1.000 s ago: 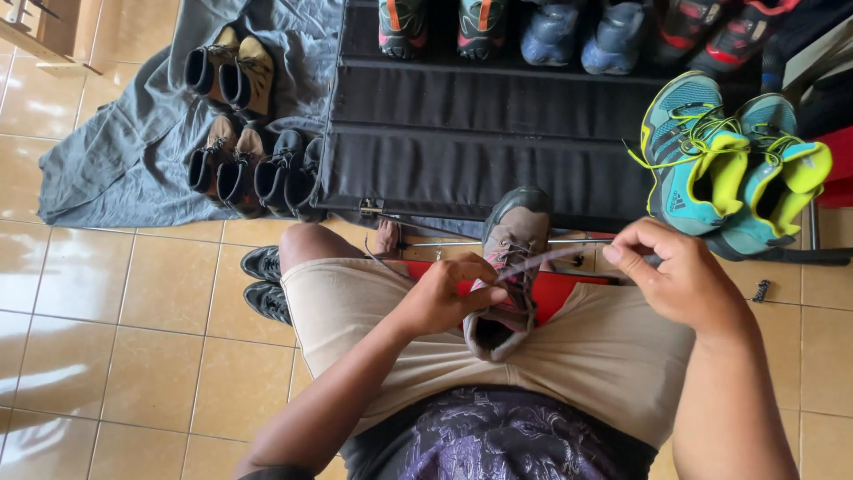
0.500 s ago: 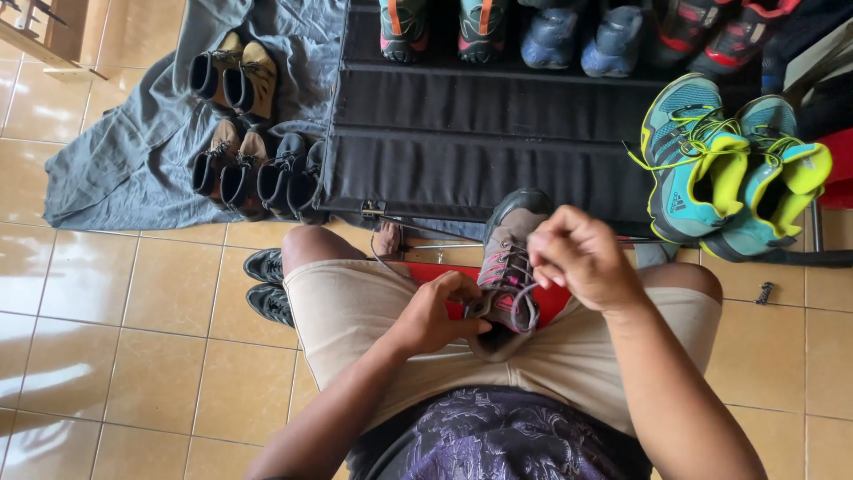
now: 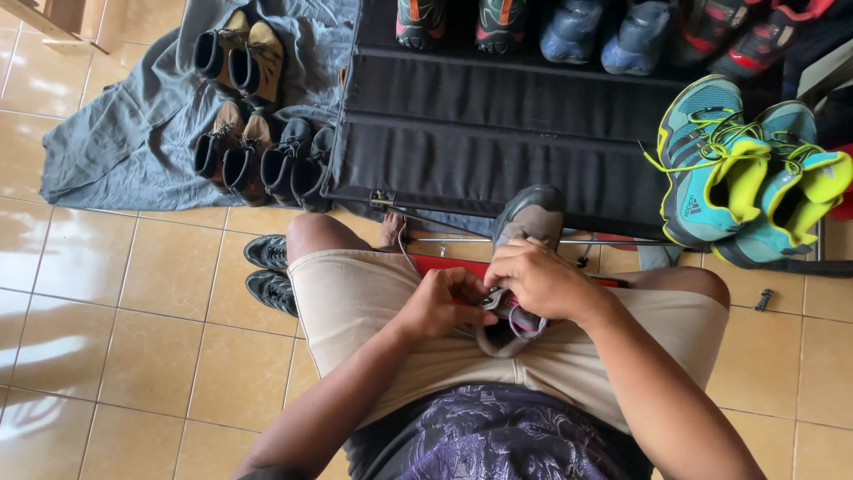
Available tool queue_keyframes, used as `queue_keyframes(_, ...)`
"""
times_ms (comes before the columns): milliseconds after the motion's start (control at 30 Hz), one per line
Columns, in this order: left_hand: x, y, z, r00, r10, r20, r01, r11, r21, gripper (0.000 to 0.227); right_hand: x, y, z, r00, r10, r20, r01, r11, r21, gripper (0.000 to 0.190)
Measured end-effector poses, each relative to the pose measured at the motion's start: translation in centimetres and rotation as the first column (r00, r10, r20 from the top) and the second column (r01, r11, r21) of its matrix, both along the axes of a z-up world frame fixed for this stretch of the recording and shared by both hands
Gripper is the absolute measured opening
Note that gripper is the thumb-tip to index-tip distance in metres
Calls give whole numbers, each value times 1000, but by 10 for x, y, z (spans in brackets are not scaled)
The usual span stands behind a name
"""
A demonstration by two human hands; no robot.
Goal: The person sits on the floor and laces a gray hiking boot. They thread the laces through the eyelets and tie a knot, repeating the process to secure the laces.
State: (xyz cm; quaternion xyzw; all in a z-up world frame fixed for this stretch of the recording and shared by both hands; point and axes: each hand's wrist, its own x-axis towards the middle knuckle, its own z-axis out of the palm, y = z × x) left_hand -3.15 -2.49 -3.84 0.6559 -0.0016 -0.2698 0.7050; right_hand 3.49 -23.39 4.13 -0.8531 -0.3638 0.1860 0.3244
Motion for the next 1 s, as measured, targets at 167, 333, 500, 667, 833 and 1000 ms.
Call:
queue_keyframes(167, 0, -3, 8, 1000, -2, -5, 2, 1000, -7, 48, -2, -1, -8, 998, 0, -60, -3, 999, -50, 9)
queue_keyframes(333, -1, -6, 12, 1000, 1, -18, -2, 1000, -15, 46, -8, 1, 1, 998, -32, -56, 31, 999, -18, 10)
queue_keyframes(500, 0, -2, -7, 1000, 22, 12, -22, 1000, 14, 45, -9, 2, 5, 990, -78, -114, 83, 996, 32, 20)
queue_keyframes(667, -1, 0, -13, 999, 38, 14, -38, 999, 5, 44, -20, 5, -11, 993, -18, 117, 20, 1000, -10, 16)
queue_keyframes(833, -2, 2, -17, 999, 49, 20, -49, 999, -2, 43, -18, 6, -10, 989, 0, 148, -3, 1000, 22, 9)
queue_keyframes(1000, 1, 2, -9, 999, 7, 37, -9, 999, 51, 41, -4, 3, 0, 996, 84, -3, -83, 983, 163, 15)
